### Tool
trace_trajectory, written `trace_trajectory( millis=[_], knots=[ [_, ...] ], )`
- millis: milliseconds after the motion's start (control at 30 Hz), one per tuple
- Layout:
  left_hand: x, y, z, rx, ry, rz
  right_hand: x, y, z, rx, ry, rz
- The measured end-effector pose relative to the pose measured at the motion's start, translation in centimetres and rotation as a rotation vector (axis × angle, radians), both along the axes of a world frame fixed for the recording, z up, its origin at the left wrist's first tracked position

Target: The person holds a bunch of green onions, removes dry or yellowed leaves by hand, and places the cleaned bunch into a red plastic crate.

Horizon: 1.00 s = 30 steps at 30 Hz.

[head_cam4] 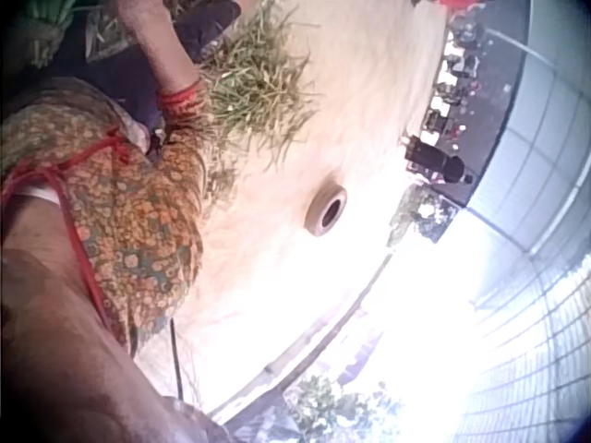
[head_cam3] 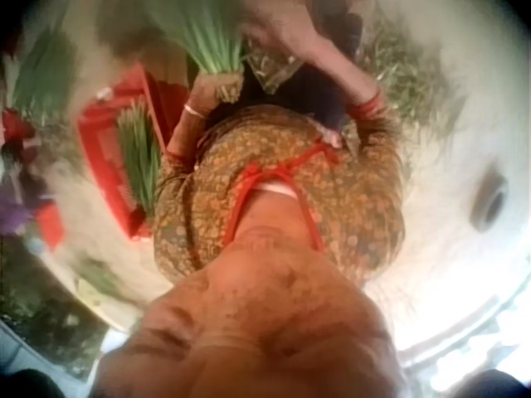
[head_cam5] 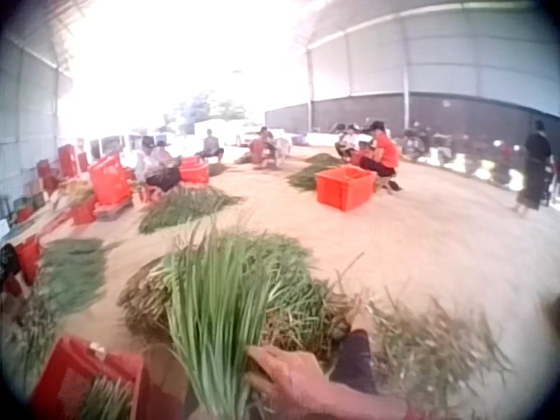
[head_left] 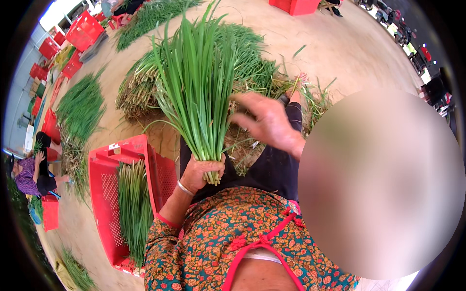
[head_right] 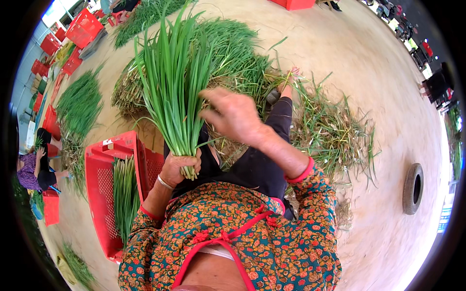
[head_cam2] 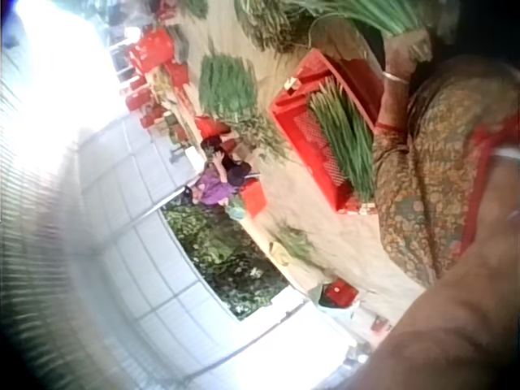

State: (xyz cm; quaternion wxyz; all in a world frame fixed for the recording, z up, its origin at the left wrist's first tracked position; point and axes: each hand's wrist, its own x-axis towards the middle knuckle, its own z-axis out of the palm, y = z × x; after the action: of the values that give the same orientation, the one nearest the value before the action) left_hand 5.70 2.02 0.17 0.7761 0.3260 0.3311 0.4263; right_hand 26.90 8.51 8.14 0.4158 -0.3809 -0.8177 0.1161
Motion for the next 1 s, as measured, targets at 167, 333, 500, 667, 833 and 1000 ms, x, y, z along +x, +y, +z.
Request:
trace_trajectory(
  millis=[167, 333, 500, 667, 833, 1000],
  knots=[
    [-0.5, -0.4, 0.3, 0.058, 0.096, -0.027, -3.6, -0.3, -2.2, -0.117, -0.239, 0.024],
    [-1.6, -0.7, 0.9, 0.010, 0.147, -0.044, -3.9, 0.3, -3.9, 0.258, -0.181, -0.013],
    [-1.9, -1.3, -0.4, 0.052, 0.158, -0.029, 4.9, 5.9, -5.5, 0.343, -0.152, -0.622],
    [-2.2, -1.8, -1.1, 0.037, 0.183, 0.001, 10.9, 6.7, -4.4, 0.420, -0.325, -0.809],
    [-2.1, -1.8, -0.9, 0.016, 0.226, -0.022, -0.8, 1.7, 2.9, -0.013, -0.001, -0.076],
    [-2.2, -2.2, -0.7, 0.074, 0.313, -0.011, -6.2, 3.7, 3.1, -0.007, -0.664, -0.052]
  ],
)
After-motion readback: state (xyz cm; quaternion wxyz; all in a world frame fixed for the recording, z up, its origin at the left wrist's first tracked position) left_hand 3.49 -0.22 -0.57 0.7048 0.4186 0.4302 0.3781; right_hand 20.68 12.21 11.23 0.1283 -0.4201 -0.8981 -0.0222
